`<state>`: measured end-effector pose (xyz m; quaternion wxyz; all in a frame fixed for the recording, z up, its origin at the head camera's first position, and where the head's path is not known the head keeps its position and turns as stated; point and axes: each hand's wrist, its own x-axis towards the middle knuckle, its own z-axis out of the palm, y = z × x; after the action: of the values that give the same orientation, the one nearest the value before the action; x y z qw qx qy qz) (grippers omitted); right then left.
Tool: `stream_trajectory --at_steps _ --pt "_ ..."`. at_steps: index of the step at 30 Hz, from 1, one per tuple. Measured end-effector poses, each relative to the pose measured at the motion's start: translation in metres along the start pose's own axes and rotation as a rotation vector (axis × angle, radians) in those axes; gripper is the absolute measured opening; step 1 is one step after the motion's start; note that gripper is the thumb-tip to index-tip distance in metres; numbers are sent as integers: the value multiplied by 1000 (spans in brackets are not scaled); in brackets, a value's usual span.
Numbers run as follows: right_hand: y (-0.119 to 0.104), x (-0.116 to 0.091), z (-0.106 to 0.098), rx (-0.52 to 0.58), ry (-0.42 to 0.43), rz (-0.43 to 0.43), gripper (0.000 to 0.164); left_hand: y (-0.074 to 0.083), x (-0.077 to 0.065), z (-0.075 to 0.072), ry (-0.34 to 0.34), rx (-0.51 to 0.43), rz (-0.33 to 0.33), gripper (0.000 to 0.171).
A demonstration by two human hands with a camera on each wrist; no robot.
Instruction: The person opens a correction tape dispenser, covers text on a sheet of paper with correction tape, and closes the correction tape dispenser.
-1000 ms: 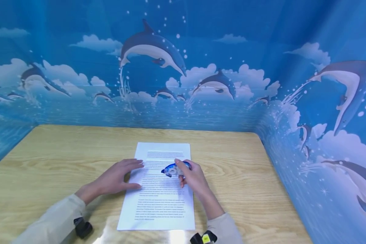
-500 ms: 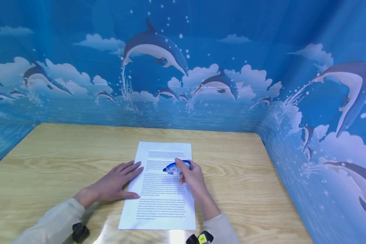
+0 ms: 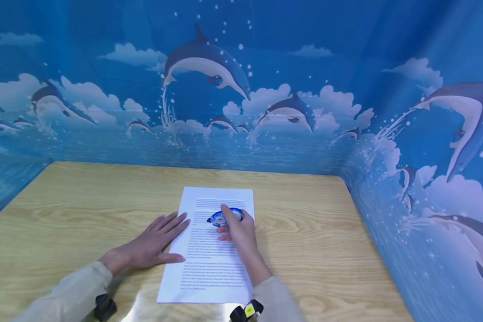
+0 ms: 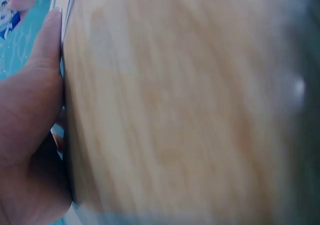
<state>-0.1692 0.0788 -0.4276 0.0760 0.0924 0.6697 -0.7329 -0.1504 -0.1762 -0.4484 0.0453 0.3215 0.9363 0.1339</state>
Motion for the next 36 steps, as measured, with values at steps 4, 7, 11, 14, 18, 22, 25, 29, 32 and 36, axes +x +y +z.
stream_trajectory --at_steps 4,7,11,14,18,22,25,29,32,36 --pt "8 4 16 -67 19 -55 57 0 0 0 -5 10 5 91" --pt "14 5 29 -116 26 -80 50 -1 0 0 -5 18 6 90" --pt "20 6 41 -182 37 -89 47 -1 -1 -1 -13 22 5 90" --pt "24 7 46 -239 46 -89 56 -1 -1 -1 -20 21 2 89" --pt "26 7 48 -312 53 -112 53 0 0 -1 -22 20 -1 89" --pt "26 6 49 -344 54 -140 44 -1 0 0 -22 30 0 89" --pt "26 5 49 -347 53 -144 44 -2 0 1 -20 35 5 89" --pt "25 5 50 -361 43 -132 45 -2 0 1 -17 38 10 89" --pt "26 6 51 -376 38 -131 45 -2 -1 1 -12 39 11 89" --pt "28 7 51 -385 35 -140 45 -2 -1 0 -12 31 10 88"
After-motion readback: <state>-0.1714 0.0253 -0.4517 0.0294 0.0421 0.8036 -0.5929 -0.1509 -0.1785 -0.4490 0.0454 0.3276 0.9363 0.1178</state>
